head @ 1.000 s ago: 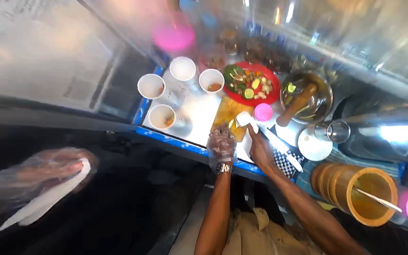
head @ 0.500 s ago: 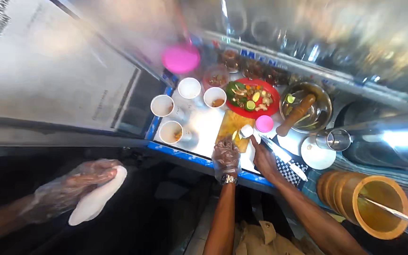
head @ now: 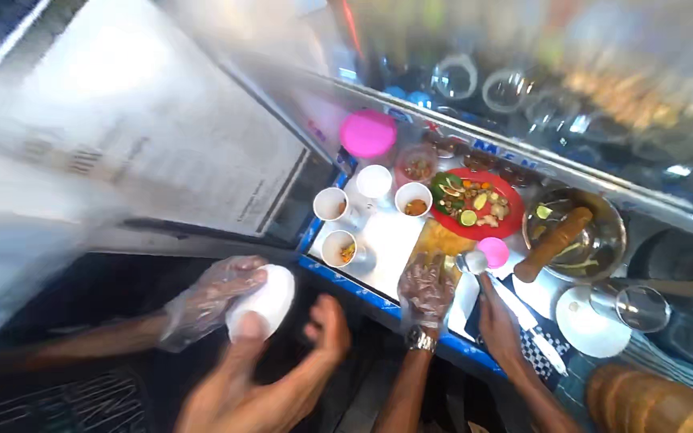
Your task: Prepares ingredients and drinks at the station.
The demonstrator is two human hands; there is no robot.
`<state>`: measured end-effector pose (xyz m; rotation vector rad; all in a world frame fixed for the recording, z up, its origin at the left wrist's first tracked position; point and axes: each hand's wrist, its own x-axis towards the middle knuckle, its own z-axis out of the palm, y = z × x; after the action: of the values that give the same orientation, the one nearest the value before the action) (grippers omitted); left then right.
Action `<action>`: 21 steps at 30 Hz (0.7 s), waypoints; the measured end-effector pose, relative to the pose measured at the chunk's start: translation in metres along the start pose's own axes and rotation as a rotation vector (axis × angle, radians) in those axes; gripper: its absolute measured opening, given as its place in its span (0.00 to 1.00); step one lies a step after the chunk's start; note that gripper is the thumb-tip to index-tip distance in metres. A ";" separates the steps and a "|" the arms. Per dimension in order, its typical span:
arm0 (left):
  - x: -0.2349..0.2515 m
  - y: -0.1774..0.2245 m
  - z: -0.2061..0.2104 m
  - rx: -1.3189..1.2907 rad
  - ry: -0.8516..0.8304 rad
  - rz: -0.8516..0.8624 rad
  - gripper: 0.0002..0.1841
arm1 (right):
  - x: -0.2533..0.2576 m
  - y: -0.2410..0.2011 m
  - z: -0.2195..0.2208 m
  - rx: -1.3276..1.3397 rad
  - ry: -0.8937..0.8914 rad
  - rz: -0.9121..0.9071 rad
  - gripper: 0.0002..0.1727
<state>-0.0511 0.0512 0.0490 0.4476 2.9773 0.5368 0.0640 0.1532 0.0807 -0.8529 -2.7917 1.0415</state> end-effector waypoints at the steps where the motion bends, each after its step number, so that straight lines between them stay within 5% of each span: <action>1: 0.004 0.003 0.002 -0.001 -0.030 0.010 0.24 | -0.009 0.004 0.001 0.016 0.052 -0.003 0.27; 8: 0.019 0.006 -0.001 0.000 -0.218 0.048 0.22 | -0.056 0.024 0.009 0.058 0.142 0.016 0.26; 19: 0.008 0.011 0.004 -0.133 -0.145 0.016 0.18 | -0.068 0.038 -0.002 0.043 0.063 -0.005 0.27; 21: 0.003 0.008 0.013 -0.139 -0.015 0.029 0.17 | -0.066 0.041 0.001 0.016 0.072 -0.023 0.27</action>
<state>-0.0503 0.0636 0.0399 0.4801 2.8985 0.7338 0.1392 0.1443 0.0642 -0.8377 -2.7241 1.0076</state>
